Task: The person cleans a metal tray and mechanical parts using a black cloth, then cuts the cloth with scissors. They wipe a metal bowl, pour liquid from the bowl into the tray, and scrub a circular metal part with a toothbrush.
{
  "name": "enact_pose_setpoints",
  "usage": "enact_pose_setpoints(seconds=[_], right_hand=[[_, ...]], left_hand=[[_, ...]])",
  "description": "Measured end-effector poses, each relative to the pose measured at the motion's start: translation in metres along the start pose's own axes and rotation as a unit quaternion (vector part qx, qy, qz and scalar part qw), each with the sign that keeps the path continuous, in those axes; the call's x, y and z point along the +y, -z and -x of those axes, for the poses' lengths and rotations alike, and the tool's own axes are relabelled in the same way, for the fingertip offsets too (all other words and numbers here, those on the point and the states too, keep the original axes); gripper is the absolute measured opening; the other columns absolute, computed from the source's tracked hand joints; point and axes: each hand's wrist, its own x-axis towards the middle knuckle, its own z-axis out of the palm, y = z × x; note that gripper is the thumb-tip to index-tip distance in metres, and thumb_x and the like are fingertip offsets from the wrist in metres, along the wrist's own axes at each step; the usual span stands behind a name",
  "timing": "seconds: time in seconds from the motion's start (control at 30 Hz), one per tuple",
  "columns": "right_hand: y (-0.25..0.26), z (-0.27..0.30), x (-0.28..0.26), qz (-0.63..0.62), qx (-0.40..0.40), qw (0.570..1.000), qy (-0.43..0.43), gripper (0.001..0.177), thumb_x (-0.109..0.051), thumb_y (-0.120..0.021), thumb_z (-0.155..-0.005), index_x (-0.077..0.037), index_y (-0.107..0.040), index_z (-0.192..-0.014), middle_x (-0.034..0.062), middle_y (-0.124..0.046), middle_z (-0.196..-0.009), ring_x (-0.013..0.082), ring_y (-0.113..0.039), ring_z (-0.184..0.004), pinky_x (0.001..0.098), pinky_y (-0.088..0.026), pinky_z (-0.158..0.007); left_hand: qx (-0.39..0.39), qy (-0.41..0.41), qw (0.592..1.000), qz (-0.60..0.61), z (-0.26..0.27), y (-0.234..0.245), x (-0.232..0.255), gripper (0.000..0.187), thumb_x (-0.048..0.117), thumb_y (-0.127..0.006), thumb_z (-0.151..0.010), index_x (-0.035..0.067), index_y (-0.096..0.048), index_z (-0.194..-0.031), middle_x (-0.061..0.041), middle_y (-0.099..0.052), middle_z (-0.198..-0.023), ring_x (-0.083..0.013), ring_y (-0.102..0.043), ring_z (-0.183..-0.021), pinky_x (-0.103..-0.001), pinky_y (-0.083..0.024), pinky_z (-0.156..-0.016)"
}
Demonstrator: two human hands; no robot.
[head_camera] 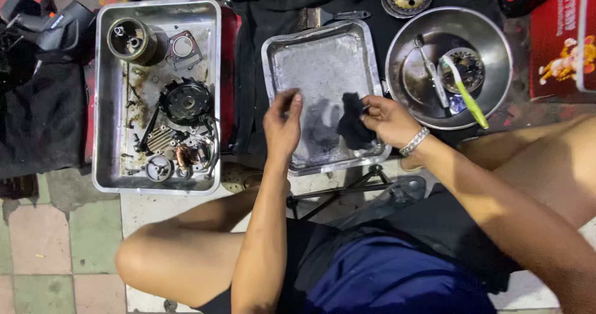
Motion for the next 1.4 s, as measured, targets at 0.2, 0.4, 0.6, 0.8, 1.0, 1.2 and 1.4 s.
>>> enact_pose_setpoints(seconds=[0.2,0.4,0.6,0.8,1.0,1.2,1.4], right_hand=[[-0.002,0.002,0.024,-0.409,0.042,0.911,-0.039,0.033,0.0,-0.057,-0.096,-0.001,-0.061,-0.129,0.0077,-0.07,-0.121,0.0188,-0.067,-0.107,0.0317,-0.055,-0.095],[0.0,0.001,-0.004,-0.595,0.003,0.803,-0.019,0.026,-0.017,-0.054,-0.109,-0.002,-0.065,-0.127,0.0096,-0.069,-0.125,0.023,-0.067,-0.114,0.0391,-0.052,-0.105],[0.007,0.019,-0.065,-0.622,0.008,0.771,-0.138,0.058,-0.055,-0.043,-0.093,-0.009,-0.064,-0.121,0.0125,-0.072,-0.122,0.0329,-0.069,-0.112,0.062,-0.044,-0.103],[-0.021,0.025,-0.053,-0.606,-0.104,0.781,-0.106,0.07,-0.068,-0.05,-0.103,-0.007,-0.056,-0.136,0.0085,-0.065,-0.126,0.0259,-0.061,-0.117,0.0536,-0.04,-0.108],[-0.026,0.034,-0.038,-0.576,-0.203,0.791,-0.049,0.095,-0.075,-0.05,-0.096,0.008,-0.052,-0.143,0.0161,-0.062,-0.133,0.0299,-0.054,-0.128,0.052,-0.039,-0.114],[-0.03,0.041,-0.072,-0.533,-0.199,0.822,-0.021,0.089,-0.067,-0.049,-0.089,-0.002,-0.043,-0.149,0.0202,-0.053,-0.15,0.0348,-0.044,-0.144,0.0545,-0.039,-0.116],[-0.017,0.031,-0.074,-0.172,-0.062,0.983,-0.024,0.063,-0.05,-0.056,-0.091,-0.007,-0.06,-0.137,0.0161,-0.072,-0.128,0.0308,-0.071,-0.115,0.0482,-0.058,-0.097]], left_hand=[[-0.134,0.102,0.923,0.345,0.02,-0.038,0.008,0.049,0.04,-0.048,-0.106,0.003,-0.063,-0.134,-0.012,-0.065,-0.137,-0.0214,-0.063,-0.127,-0.035,-0.048,-0.107],[-0.135,0.039,0.987,0.073,0.027,-0.034,0.005,0.029,0.012,-0.075,-0.093,-0.003,-0.068,-0.118,-0.019,-0.072,-0.114,-0.019,-0.066,-0.106,-0.033,-0.051,-0.095],[-0.105,-0.057,0.977,0.176,0.017,0.002,0.039,0.014,0.008,-0.066,-0.099,0.0,-0.066,-0.111,-0.012,-0.076,-0.12,-0.0177,-0.068,-0.112,-0.031,-0.05,-0.104],[0.036,-0.401,0.869,-0.288,0.056,-0.047,0.059,0.032,0.019,-0.074,-0.084,0.008,-0.069,-0.114,-0.014,-0.067,-0.123,-0.0431,-0.062,-0.116,-0.048,-0.046,-0.099],[-0.031,-0.319,0.935,-0.149,0.042,-0.04,0.019,0.018,0.014,-0.069,-0.1,0.002,-0.065,-0.113,-0.018,-0.068,-0.106,-0.0382,-0.07,-0.094,-0.043,-0.058,-0.079],[0.171,-0.23,0.934,-0.212,0.012,-0.002,-0.005,0.018,0.021,-0.063,-0.104,0.004,-0.068,-0.103,-0.018,-0.07,-0.098,-0.0378,-0.071,-0.089,-0.044,-0.056,-0.074],[0.172,-0.125,0.857,-0.47,-0.024,0.047,-0.027,0.056,0.036,-0.071,-0.092,0.002,-0.06,-0.136,-0.025,-0.056,-0.133,-0.0424,-0.053,-0.121,-0.057,-0.039,-0.096]])
